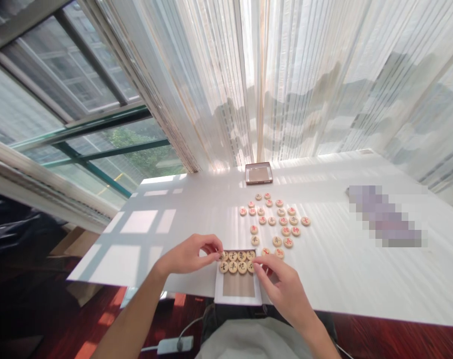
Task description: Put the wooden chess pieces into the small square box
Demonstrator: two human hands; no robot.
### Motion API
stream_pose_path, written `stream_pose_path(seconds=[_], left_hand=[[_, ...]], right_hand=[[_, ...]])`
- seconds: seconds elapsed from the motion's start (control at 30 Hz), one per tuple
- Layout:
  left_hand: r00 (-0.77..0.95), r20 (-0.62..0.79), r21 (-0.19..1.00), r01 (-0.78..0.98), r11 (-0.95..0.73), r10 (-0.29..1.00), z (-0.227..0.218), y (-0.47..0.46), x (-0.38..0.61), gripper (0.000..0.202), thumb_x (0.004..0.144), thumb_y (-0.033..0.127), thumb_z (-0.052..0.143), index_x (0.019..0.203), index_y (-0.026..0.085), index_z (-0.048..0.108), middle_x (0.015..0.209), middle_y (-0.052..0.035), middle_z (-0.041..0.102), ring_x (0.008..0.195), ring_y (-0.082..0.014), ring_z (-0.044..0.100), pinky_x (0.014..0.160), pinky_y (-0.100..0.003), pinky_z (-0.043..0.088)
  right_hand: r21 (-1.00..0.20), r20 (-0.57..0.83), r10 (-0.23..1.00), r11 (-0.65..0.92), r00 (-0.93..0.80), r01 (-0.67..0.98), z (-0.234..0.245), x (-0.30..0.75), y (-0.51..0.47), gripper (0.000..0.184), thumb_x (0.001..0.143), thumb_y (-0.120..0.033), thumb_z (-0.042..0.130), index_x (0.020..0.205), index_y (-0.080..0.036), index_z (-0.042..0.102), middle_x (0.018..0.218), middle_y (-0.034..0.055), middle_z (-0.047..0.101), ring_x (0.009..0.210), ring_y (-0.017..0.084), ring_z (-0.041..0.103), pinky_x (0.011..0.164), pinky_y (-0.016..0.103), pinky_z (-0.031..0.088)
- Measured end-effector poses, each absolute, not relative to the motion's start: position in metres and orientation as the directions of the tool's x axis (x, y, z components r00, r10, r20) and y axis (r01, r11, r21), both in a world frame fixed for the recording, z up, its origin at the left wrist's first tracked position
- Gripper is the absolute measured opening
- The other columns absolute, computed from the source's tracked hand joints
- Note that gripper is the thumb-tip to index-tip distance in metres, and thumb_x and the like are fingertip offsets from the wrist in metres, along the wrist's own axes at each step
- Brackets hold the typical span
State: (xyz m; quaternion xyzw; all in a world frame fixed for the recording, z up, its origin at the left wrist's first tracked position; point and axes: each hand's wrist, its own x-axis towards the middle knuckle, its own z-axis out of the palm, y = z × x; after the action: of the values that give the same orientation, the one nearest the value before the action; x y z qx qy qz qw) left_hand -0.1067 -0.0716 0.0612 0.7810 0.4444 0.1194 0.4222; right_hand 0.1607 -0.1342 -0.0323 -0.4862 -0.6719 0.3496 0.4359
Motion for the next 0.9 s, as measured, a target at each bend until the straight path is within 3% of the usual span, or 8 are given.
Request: stream_pose_path(seconds=[0.17,0.3,0.57,0.9], left_hand=[[0.639,-0.195,0.705,0.618,-0.347,0.744,0.064,-0.079,-0.102,0.016,0.088,0.024,0.063,0.103,0.021,0.069,0.095,-0.0018,0.074,0.083,-0.0152,0.066,0.079,-0.026,0.052],[0.671,-0.233,0.620,0.660,-0.424,0.704,0.063,-0.085,-0.096,0.012,0.087,0.026,0.066,0.096,0.024,0.073,0.093,0.0015,0.076,0.079,-0.0144,0.065,0.076,-0.024,0.047],[0.601,-0.203,0.433,0.763,-0.480,0.773,0.058,-0.097,-0.088,0.006,0.086,0.026,0.068,0.088,0.026,0.074,0.088,0.0033,0.074,0.080,-0.0156,0.064,0.072,-0.025,0.041],[0.600,-0.206,0.417,0.768,-0.486,0.773,0.058,-0.102,-0.089,0.007,0.088,0.026,0.067,0.090,0.027,0.073,0.090,0.0032,0.072,0.085,-0.0157,0.064,0.075,-0.024,0.042]], right_hand=[[-0.876,0.240,0.955,0.291,-0.175,0.385,-0.031,0.158,-0.135,0.021,0.098,-0.039,0.055,0.103,-0.026,0.071,0.088,0.0029,0.073,0.068,0.019,0.065,0.063,0.029,0.053],[-0.871,0.233,0.950,0.300,-0.210,0.388,-0.029,0.158,-0.135,0.021,0.099,-0.038,0.054,0.105,-0.027,0.070,0.090,0.0031,0.073,0.070,0.019,0.065,0.065,0.029,0.053],[-0.875,0.212,0.951,0.286,-0.224,0.390,-0.026,0.159,-0.134,0.017,0.099,-0.034,0.053,0.102,-0.026,0.069,0.091,0.0022,0.071,0.071,0.017,0.063,0.067,0.028,0.051],[-0.882,0.203,0.953,0.277,-0.224,0.380,-0.025,0.158,-0.137,0.017,0.101,-0.034,0.051,0.100,-0.026,0.066,0.092,0.0013,0.070,0.074,0.016,0.063,0.067,0.026,0.049]])
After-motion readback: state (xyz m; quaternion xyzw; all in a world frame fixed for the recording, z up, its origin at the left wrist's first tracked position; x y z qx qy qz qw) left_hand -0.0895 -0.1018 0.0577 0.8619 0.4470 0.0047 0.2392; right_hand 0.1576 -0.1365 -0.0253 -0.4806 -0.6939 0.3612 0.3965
